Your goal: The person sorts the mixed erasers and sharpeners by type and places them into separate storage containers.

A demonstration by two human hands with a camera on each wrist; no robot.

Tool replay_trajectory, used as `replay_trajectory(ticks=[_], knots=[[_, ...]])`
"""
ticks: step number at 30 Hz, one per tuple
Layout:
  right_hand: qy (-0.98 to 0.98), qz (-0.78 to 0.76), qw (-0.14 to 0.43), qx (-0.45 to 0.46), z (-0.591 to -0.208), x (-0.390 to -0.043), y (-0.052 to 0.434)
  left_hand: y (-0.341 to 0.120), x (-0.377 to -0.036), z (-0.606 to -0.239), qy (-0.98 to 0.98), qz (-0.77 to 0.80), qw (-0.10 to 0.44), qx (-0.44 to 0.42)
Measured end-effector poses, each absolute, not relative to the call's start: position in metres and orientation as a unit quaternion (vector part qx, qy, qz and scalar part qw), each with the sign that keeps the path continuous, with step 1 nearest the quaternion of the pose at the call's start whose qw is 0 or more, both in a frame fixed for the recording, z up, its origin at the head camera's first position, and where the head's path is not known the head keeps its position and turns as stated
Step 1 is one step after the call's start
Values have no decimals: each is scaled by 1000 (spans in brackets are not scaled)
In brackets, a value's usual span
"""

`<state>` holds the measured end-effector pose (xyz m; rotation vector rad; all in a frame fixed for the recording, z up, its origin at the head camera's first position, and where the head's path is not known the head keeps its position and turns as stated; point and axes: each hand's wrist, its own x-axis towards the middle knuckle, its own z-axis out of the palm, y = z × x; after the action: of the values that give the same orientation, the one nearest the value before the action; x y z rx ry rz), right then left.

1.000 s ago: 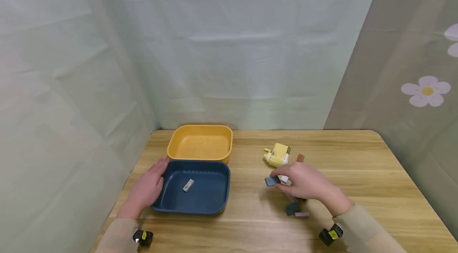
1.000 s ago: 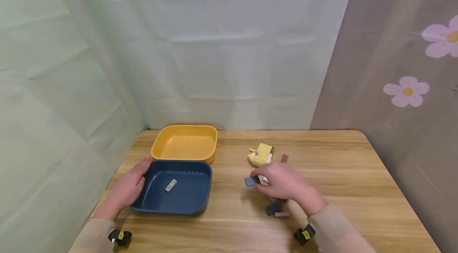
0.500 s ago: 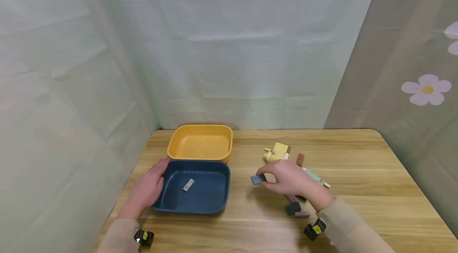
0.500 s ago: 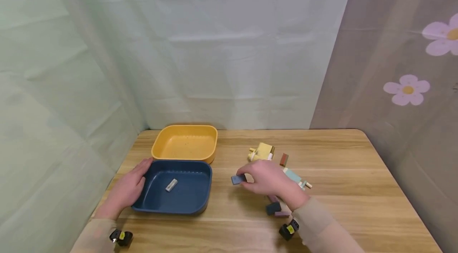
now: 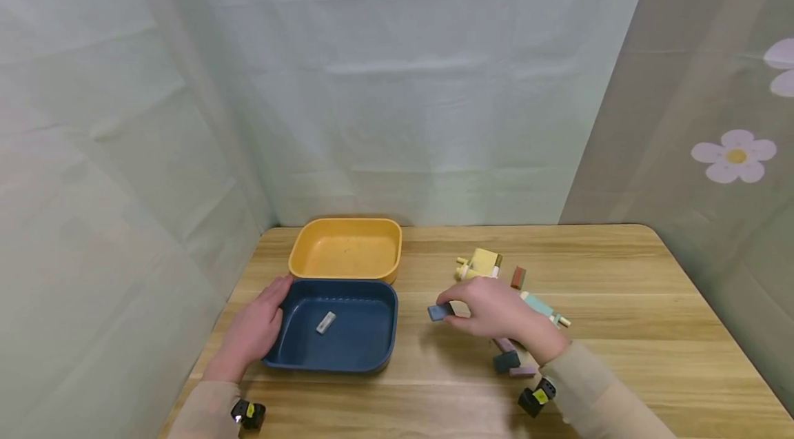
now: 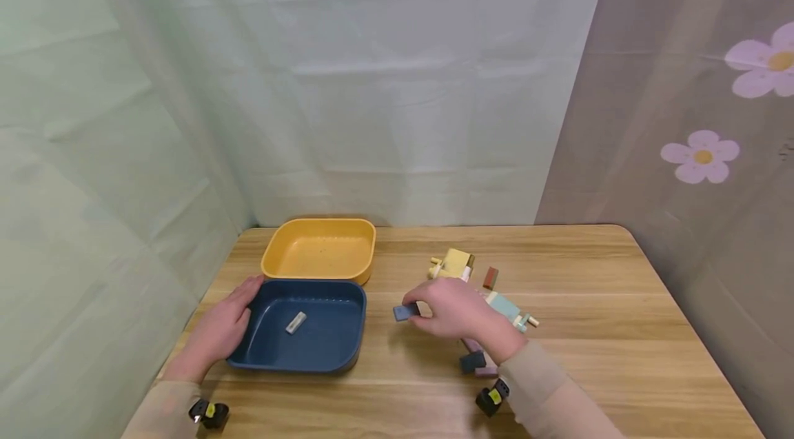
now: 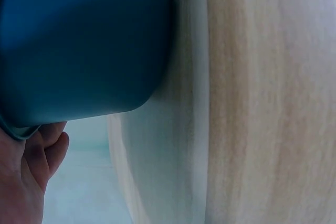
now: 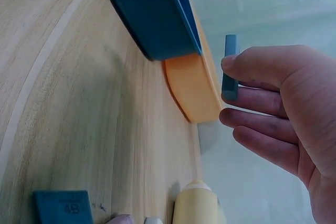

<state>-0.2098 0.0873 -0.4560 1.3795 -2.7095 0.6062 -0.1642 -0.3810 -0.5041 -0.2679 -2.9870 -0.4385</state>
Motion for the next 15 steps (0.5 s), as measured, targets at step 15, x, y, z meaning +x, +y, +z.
replay_trajectory(ticks=[15], knots=[[-872, 200, 14, 447, -457, -211, 79, -381, -164, -504, -985, -139, 54, -85]])
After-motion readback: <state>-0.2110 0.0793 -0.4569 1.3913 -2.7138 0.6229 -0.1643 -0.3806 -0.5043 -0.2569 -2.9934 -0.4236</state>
